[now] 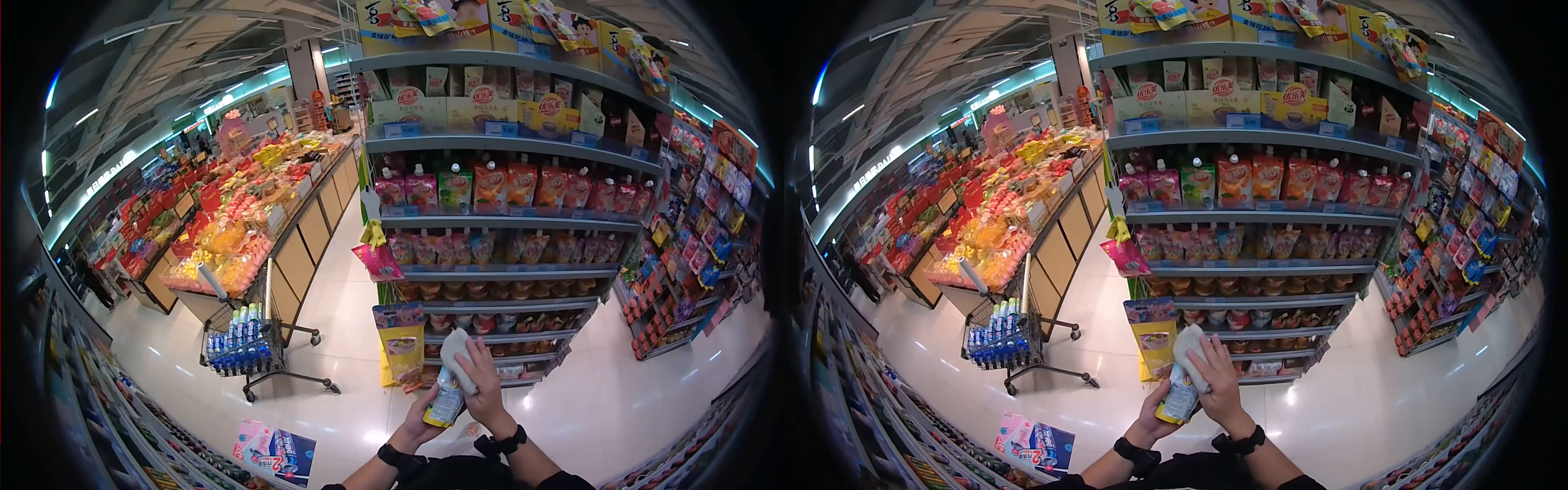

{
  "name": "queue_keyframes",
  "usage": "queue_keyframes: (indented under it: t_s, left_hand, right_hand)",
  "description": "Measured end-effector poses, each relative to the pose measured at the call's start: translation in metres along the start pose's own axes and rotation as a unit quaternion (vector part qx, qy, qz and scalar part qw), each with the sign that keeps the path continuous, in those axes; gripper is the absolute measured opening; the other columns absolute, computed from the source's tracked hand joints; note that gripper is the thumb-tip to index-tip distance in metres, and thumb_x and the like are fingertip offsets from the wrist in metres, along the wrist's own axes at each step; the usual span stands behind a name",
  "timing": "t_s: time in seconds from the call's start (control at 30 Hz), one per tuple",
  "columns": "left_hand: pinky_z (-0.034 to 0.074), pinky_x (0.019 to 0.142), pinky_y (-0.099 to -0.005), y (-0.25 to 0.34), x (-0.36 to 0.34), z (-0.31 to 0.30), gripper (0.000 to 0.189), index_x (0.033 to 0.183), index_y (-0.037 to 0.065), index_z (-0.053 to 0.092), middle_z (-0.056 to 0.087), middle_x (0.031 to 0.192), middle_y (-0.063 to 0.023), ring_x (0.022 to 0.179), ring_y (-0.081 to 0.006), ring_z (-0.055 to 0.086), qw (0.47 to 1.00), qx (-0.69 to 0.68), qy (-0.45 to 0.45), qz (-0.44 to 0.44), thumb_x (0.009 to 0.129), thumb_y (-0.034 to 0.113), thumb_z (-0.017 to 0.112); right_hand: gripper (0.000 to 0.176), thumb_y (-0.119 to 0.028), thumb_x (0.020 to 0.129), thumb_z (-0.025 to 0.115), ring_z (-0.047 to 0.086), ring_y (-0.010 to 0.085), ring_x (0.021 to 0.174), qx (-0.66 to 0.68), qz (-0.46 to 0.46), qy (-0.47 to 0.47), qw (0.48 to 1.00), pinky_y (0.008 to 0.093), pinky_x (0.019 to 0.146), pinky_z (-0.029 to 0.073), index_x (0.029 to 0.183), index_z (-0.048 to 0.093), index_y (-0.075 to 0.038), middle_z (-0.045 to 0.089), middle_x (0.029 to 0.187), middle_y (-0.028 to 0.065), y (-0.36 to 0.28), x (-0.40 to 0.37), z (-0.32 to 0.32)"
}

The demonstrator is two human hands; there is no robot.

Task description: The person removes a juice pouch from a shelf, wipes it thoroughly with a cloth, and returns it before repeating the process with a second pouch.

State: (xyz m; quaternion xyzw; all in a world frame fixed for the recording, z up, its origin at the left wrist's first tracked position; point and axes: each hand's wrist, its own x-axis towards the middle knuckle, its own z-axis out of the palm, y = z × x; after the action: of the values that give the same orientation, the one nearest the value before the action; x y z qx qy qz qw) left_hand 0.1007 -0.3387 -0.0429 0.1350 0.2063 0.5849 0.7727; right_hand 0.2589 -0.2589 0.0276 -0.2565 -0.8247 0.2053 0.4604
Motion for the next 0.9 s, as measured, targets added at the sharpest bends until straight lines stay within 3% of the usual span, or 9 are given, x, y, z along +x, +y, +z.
queue_keyframes:
  t_s: [0.13, 0.23, 0.3, 0.33, 0.43, 0.57, 0.77, 0.8, 0.9]
  left_hand:
    - [0.044, 0.117, -0.0505, -0.001, 0.0, 0.017, 0.06, 0.157, 0.015, 0.043, 0.058, 0.15, -0.0098, 0.136, -0.0308, 0.058, 1.0, 0.001, 0.02, -0.001, 0.109, 0.05, 0.048]
    - [0.038, 0.123, -0.0512, 0.012, 0.001, 0.031, 0.068, 0.16, 0.01, 0.037, 0.051, 0.156, -0.0146, 0.141, -0.0326, 0.053, 0.99, 0.036, 0.132, 0.017, 0.11, 0.056, 0.042]
    - [0.035, 0.125, -0.0518, 0.022, 0.009, 0.027, 0.079, 0.165, 0.007, 0.027, 0.04, 0.164, -0.0185, 0.148, -0.0337, 0.046, 0.993, -0.019, -0.001, 0.113, 0.109, 0.063, 0.033]
    - [0.033, 0.126, -0.0521, 0.029, 0.012, 0.036, 0.09, 0.167, 0.004, 0.018, 0.031, 0.169, -0.0197, 0.155, -0.0346, 0.036, 0.989, -0.03, -0.009, 0.142, 0.106, 0.07, 0.029]
    - [0.032, 0.126, -0.0487, 0.046, 0.02, 0.026, 0.09, 0.168, 0.007, 0.014, 0.033, 0.169, -0.0175, 0.156, -0.0339, 0.034, 0.984, -0.108, -0.039, 0.133, 0.106, 0.07, 0.029]
    - [0.036, 0.124, -0.0497, 0.045, 0.03, 0.042, 0.096, 0.166, 0.001, 0.02, 0.036, 0.168, -0.018, 0.153, -0.034, 0.039, 0.994, 0.01, -0.022, 0.107, 0.104, 0.074, 0.031]
    - [0.045, 0.117, -0.048, 0.025, 0.052, 0.023, 0.077, 0.159, 0.013, 0.038, 0.051, 0.156, -0.0131, 0.141, -0.0324, 0.054, 0.991, 0.106, 0.075, -0.035, 0.106, 0.069, 0.035]
    - [0.049, 0.113, -0.0501, 0.027, 0.06, 0.018, 0.067, 0.156, 0.015, 0.041, 0.056, 0.15, -0.0108, 0.134, -0.0299, 0.06, 0.997, 0.074, -0.007, -0.037, 0.109, 0.061, 0.042]
    - [0.051, 0.111, -0.0516, 0.014, 0.079, 0.024, 0.058, 0.155, 0.014, 0.041, 0.06, 0.146, -0.0102, 0.13, -0.0287, 0.063, 0.99, 0.111, 0.055, -0.06, 0.111, 0.05, 0.047]
  right_hand:
    - [0.054, -0.003, 0.092, 0.068, 0.032, 0.0453, 0.156, 0.042, 0.041, 0.017, 0.998, 0.0514, 0.126, 0.027, 0.145, 0.063, -0.007, 0.045, 0.163, 0.0215, -0.003, 0.0, 0.009]
    - [0.054, -0.007, 0.094, 0.068, 0.034, 0.0436, 0.155, 0.034, 0.013, -0.042, 0.998, 0.0508, 0.126, 0.028, 0.147, 0.062, -0.009, 0.047, 0.163, 0.0186, -0.006, -0.006, 0.009]
    - [0.055, -0.011, 0.095, 0.062, 0.037, 0.0421, 0.153, 0.094, -0.039, -0.145, 0.984, 0.0536, 0.125, 0.031, 0.149, 0.061, -0.017, 0.047, 0.163, 0.0114, -0.009, -0.012, 0.015]
    - [0.052, -0.014, 0.098, 0.061, 0.039, 0.04, 0.153, 0.101, -0.034, -0.169, 0.98, 0.0536, 0.125, 0.033, 0.15, 0.061, -0.02, 0.048, 0.163, 0.0086, -0.015, -0.014, 0.015]
    - [0.051, -0.018, 0.099, 0.061, 0.039, 0.0395, 0.153, 0.142, -0.065, -0.198, 0.968, 0.0533, 0.124, 0.034, 0.15, 0.061, -0.021, 0.048, 0.163, 0.0071, -0.016, -0.019, 0.015]
    - [0.046, -0.016, 0.097, 0.068, 0.038, 0.0406, 0.154, 0.098, -0.068, -0.191, 0.974, 0.0542, 0.125, 0.031, 0.144, 0.067, -0.018, 0.053, 0.159, 0.0098, 0.002, -0.011, 0.005]
    - [0.057, -0.004, 0.088, 0.068, 0.038, 0.04, 0.154, 0.038, -0.001, -0.026, 0.999, 0.0549, 0.125, 0.031, 0.144, 0.065, -0.016, 0.053, 0.159, 0.0109, 0.052, 0.008, -0.01]
    - [0.061, 0.004, 0.083, 0.067, 0.039, 0.0411, 0.153, 0.041, 0.017, -0.006, 0.999, 0.0535, 0.125, 0.032, 0.142, 0.066, -0.011, 0.055, 0.157, 0.0149, 0.057, 0.015, -0.016]
    - [0.053, 0.002, 0.088, 0.069, 0.041, 0.0426, 0.152, 0.075, 0.084, 0.057, 0.992, 0.0497, 0.123, 0.035, 0.139, 0.066, -0.005, 0.058, 0.153, 0.0186, 0.078, 0.029, -0.02]
